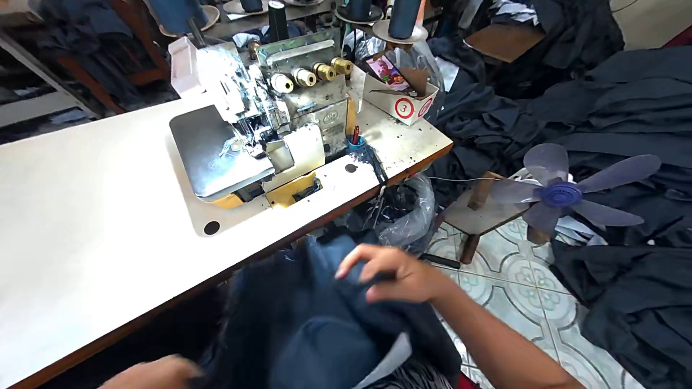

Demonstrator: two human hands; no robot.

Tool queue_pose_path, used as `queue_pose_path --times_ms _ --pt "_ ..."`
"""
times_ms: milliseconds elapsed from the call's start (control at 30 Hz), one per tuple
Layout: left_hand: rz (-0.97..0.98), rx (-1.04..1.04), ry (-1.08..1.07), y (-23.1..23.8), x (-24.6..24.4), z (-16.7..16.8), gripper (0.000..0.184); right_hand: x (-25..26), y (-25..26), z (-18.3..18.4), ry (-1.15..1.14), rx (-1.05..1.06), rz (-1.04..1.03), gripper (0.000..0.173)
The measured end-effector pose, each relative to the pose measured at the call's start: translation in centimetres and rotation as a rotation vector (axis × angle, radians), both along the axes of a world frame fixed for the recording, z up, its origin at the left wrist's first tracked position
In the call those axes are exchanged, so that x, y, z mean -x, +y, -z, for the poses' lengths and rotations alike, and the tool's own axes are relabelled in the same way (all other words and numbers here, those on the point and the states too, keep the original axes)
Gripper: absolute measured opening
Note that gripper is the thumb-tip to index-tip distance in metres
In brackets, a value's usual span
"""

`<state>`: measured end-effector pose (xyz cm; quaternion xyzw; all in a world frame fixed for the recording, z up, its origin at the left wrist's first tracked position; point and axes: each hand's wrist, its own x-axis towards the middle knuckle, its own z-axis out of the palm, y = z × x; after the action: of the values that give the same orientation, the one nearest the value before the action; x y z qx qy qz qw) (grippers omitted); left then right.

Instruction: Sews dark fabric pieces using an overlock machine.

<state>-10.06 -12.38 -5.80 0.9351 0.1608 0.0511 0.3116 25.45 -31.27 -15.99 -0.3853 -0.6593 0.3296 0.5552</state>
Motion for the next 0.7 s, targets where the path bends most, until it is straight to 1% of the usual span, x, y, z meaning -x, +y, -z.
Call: queue_pose_path --times_ms 67,100,200,300,433,500,600,633,700 --pt "0.110 -0.149 0.052 -2.8 -5.3 -0.7 0.018 3.9 2.6 -1.7 -0.081 -0.049 -0.175 0.024" --pt "0.133 -0.201 0.040 -3.7 -7.1 -0.6 0.017 5.4 3.4 -2.3 -0.105 -0.072 -0.220 0.021" --pt "0.132 -0.277 -0.034 -4.2 -9.7 -0.4 0.019 7.1 4.8 -2.9 -0.167 -0.142 -0.238 0.015" --pt "0.123 -0.164 0.014 -4.0 -9.8 -0.6 0.016 7.0 4.6 -2.4 -0.246 -0.116 -0.271 0.011" --pt "0.146 -0.110 0.081 -4.0 -9.6 0.4 0.012 7.3 4.3 -1.3 -0.305 -0.015 -0.382 0.009" --pt "0.162 -0.082 0.074 -3.3 -9.1 0.9 0.016 6.7 4.4 -1.3 -0.311 -0.027 -0.377 0.010" --pt "0.244 -0.058 0.089 -1.9 -7.5 1.8 0.032 5.2 3.7 -2.1 -0.328 -0.040 -0.377 0.012" --pt "0.273 -0.045 0.120 -1.5 -6.7 2.3 0.034 4.8 3.2 -2.3 -0.325 -0.029 -0.385 0.011" --pt "0.319 -0.029 0.193 -1.4 -5.4 3.9 0.027 4.2 2.4 -2.5 -0.303 -0.009 -0.408 0.011"
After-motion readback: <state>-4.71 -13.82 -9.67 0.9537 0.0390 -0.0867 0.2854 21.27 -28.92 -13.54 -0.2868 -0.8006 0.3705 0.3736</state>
